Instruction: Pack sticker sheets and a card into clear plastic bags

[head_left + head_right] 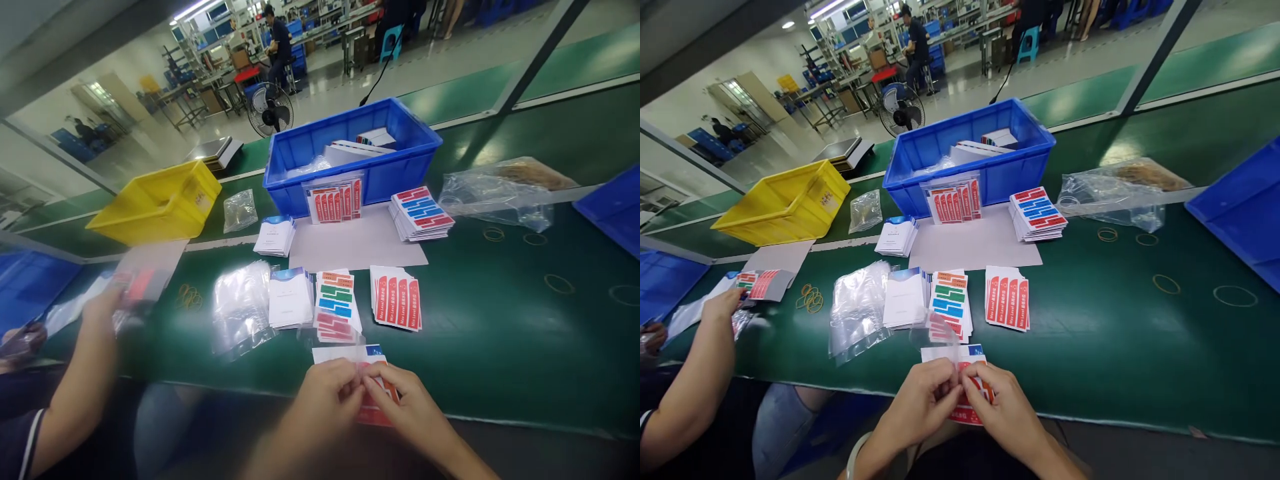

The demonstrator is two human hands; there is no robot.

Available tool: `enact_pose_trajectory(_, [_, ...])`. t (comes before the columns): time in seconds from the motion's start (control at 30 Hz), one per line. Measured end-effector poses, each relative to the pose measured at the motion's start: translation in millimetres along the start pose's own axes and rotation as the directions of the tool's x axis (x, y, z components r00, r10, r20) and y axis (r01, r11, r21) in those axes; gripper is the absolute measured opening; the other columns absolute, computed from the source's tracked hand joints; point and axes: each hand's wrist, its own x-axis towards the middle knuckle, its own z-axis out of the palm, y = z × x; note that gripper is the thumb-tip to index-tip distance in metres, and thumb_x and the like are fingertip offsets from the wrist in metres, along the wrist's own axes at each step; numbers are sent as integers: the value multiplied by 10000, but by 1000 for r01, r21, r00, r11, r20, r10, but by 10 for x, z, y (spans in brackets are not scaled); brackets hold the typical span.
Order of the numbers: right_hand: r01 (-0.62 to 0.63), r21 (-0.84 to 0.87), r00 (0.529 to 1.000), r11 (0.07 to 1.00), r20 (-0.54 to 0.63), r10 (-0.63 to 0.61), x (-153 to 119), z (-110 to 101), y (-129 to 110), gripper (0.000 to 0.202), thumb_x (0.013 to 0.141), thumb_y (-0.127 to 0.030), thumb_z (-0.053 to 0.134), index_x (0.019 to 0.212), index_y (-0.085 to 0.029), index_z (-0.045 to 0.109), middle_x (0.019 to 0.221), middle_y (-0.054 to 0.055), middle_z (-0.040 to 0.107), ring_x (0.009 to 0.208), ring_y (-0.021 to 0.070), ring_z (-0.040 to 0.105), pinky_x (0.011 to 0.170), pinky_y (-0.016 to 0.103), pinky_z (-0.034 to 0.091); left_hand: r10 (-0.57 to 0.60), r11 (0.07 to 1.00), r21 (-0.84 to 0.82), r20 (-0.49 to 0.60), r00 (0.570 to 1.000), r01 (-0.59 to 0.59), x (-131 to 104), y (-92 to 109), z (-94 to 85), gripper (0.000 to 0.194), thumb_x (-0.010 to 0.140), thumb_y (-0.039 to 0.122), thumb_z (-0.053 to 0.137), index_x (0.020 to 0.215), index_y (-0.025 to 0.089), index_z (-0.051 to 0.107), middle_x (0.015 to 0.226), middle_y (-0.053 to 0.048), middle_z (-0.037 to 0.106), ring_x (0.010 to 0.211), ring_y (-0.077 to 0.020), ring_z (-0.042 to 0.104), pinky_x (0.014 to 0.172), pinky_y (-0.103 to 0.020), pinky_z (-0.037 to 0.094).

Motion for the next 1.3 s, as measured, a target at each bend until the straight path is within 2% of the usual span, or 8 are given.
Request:
enact_pose_trajectory(0.2, [32,-37,999,999,-11,-32,-18,-18,-15,201,883,-229,472,760,-192,627,739,13,689,663,168,630,641,257,480,125,974,193,-5,992,-122,2,49,0,264,804,109,465,618,211,307,597,21,505,586,-125,464,560,-253,321])
enact_pose_trajectory(0.4, [38,-97,997,995,-62,-44,16,15,16,235,859,-198,461,642,-196,549,657,8,648,587,155,579,580,251,444,74,968,236,39,996,-82,3,61,0,258,808,117,486,603,205,357,622,1,573,620,-143,529,585,-260,368])
enact_pose_trajectory(0.57, [19,-98,995,995,-97,-29,16,18,38,221,848,-194,470,639,-203,543,639,-1,637,574,154,571,567,251,444,21,980,199,-75,997,-6,-16,35,36,134,843,165,523,714,195,540,712,-30,630,668,-161,585,623,-260,448])
enact_pose_trajectory(0.73, [22,-129,995,991,-93,-34,15,35,-15,226,849,-189,460,633,-210,520,628,-6,612,569,149,558,559,245,431,159,951,285,-123,980,-118,-58,-53,116,156,868,119,502,814,193,627,742,-42,684,674,-166,641,629,-256,489])
enact_pose_trajectory(0.93, [14,-139,997,990,-74,-24,21,85,-37,237,846,-178,456,615,-205,502,639,-1,624,591,150,574,559,241,420,267,877,453,-181,946,-161,-79,-93,163,203,846,92,505,693,206,572,643,-19,644,593,-153,604,557,-255,448])
enact_pose_trajectory(1.1, [28,-124,999,992,-41,-33,-24,85,-21,194,814,-135,469,651,-203,550,660,-12,642,626,150,603,607,235,435,267,853,521,-379,886,-34,-104,-66,22,244,821,97,500,613,221,472,565,0,542,550,-147,502,518,-264,384])
enact_pose_trajectory(1.17, [40,-120,998,992,-37,-44,-43,38,-27,156,806,-136,489,695,-206,575,701,-10,663,657,156,620,634,236,446,259,860,507,-344,902,-54,-128,-40,-29,227,789,83,515,616,222,466,570,3,546,559,-146,501,519,-263,381])
enact_pose_trajectory(1.3, [49,-151,996,987,-72,-61,-45,-80,-74,130,823,-150,494,742,-212,575,740,-5,669,668,154,621,643,234,448,293,847,495,-127,948,-195,-166,27,-13,183,734,58,530,651,217,495,647,-12,626,614,-159,551,531,-269,412])
